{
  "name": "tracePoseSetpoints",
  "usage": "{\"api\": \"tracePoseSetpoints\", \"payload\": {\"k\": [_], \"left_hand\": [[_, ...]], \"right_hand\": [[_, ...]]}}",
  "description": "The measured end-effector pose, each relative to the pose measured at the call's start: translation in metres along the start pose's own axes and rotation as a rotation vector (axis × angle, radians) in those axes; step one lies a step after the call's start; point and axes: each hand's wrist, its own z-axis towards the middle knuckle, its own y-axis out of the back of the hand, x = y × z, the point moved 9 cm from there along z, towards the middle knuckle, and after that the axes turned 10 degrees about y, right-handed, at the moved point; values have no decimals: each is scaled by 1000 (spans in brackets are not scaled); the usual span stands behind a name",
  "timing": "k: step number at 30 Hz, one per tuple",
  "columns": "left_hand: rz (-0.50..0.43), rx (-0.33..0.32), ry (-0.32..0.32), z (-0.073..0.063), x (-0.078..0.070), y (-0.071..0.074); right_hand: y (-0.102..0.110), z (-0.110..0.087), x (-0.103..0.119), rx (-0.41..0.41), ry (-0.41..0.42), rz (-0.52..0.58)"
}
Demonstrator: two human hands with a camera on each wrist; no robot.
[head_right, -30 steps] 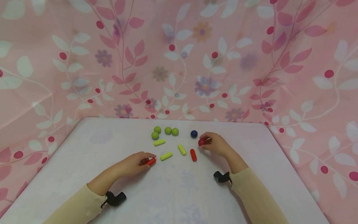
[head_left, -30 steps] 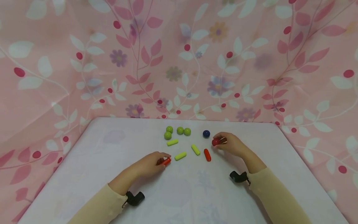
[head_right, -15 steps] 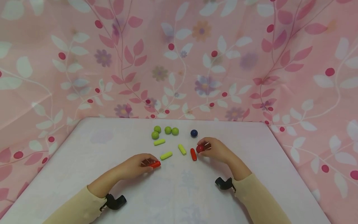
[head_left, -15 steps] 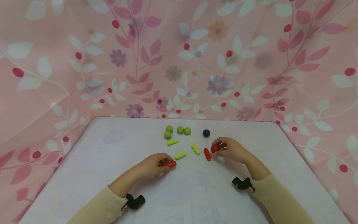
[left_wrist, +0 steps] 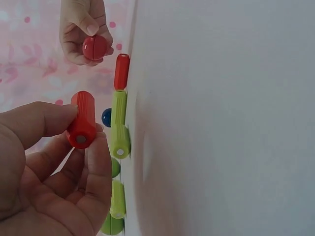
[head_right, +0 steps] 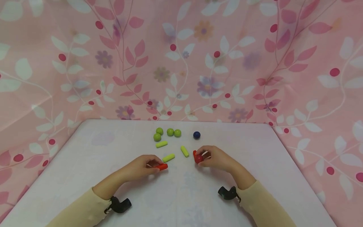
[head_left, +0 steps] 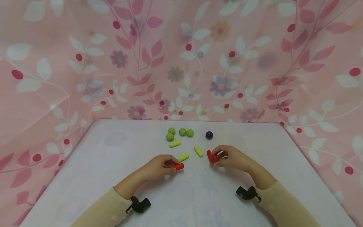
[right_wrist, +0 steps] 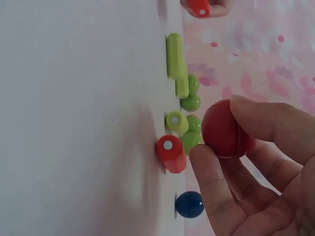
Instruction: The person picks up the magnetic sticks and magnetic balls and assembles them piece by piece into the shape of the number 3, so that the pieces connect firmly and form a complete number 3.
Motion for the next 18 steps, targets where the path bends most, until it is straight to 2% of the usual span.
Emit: {"api": "tracePoseSetpoints", "payload": {"k": [12, 18], "left_hand": [[-22, 59, -7, 4, -11, -10], [-16, 77, -28, 7, -17, -17]], "right_hand": [[-27, 1, 19, 73, 46, 69], [-43, 4, 21, 119, 36, 92]]}}
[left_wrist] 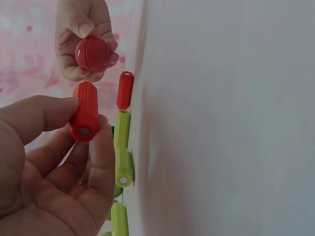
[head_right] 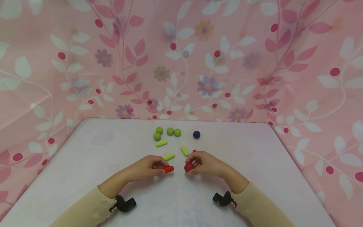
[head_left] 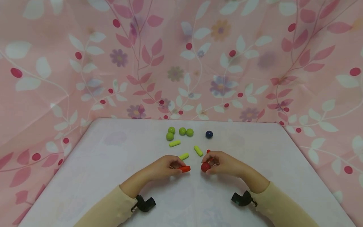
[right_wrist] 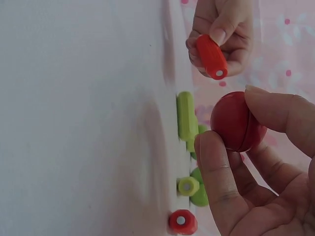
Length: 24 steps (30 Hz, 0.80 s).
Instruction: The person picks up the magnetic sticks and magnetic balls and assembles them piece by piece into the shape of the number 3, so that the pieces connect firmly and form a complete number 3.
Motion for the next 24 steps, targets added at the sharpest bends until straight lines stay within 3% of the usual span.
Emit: {"api": "tracePoseSetpoints", "payload": {"k": [14, 24], "left_hand": [[-15, 51, -15, 5, -5, -14], [2, 62, -15, 5, -9, -17]], "right_hand": [[-21, 12, -1, 55, -22, 19], [-26, 13, -3, 62, -30, 8]]}}
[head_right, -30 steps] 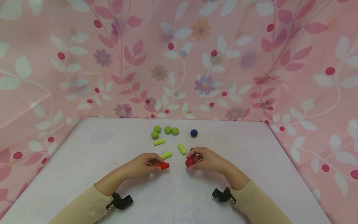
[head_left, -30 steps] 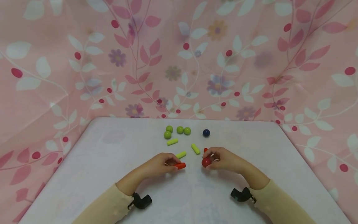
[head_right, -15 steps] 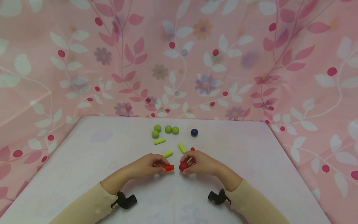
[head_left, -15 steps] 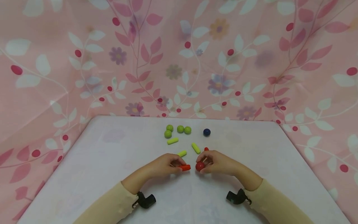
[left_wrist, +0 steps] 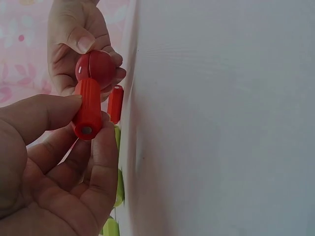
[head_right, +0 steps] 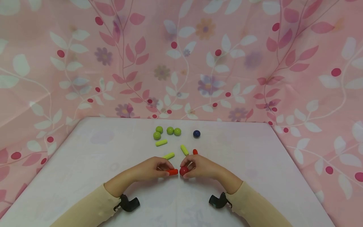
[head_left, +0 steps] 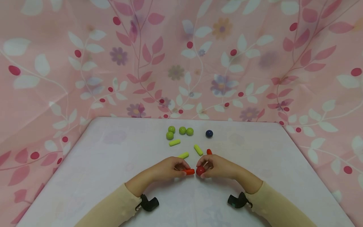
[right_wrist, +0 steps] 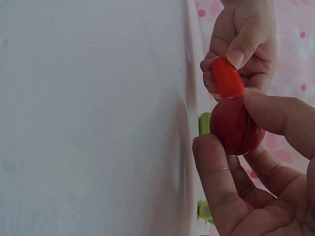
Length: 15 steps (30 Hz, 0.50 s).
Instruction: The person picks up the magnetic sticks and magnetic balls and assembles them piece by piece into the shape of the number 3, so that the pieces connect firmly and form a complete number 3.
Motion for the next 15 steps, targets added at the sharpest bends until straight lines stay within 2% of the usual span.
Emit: {"api": "tracePoseSetpoints", "payload": {"k": [9, 15], "left_hand": [[26, 5, -13, 0, -3, -4], [21, 7, 13, 0, -1, -6]], "right_hand": [[-5, 1, 4, 7, 20, -5], [-5, 0, 4, 11, 24, -14]]}}
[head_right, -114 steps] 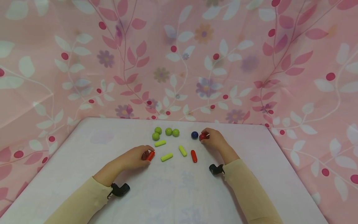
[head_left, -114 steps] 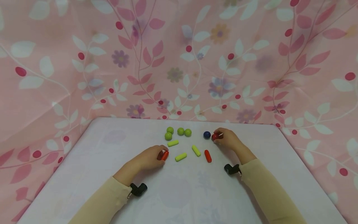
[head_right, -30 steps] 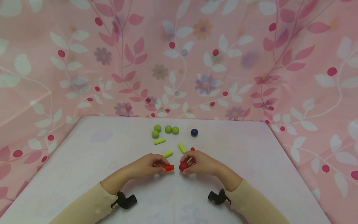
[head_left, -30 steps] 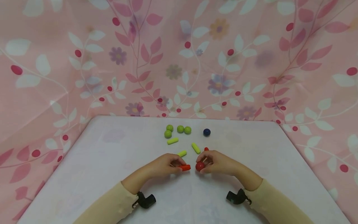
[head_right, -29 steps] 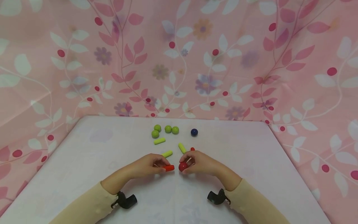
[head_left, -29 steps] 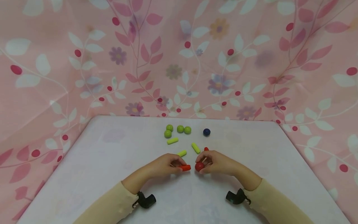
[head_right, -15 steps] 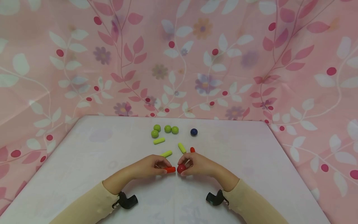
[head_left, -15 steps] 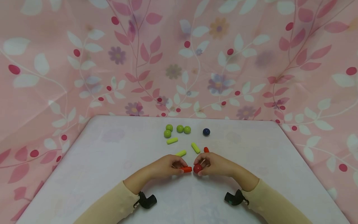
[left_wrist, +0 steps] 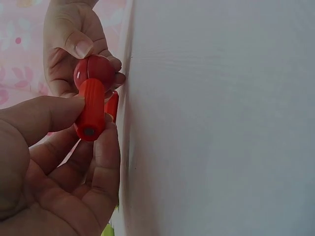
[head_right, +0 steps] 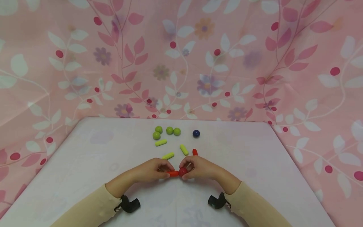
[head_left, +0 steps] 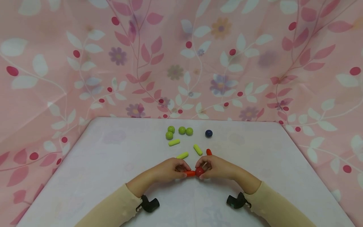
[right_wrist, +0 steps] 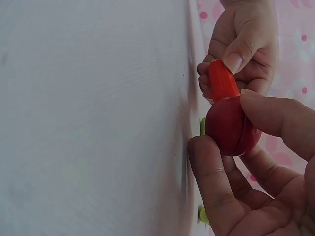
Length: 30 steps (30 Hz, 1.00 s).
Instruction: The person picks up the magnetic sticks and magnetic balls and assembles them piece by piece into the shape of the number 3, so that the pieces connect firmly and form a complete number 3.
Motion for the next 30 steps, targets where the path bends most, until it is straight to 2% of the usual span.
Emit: {"api": "tracePoseSetpoints", "payload": {"k": [18, 30], "left_hand": [[27, 8, -12, 7, 5, -3], [11, 8, 12, 6, 5, -3]], "right_hand": [[2, 1, -4, 0, -32, -51], [3, 0, -3, -1, -38, -108]]}}
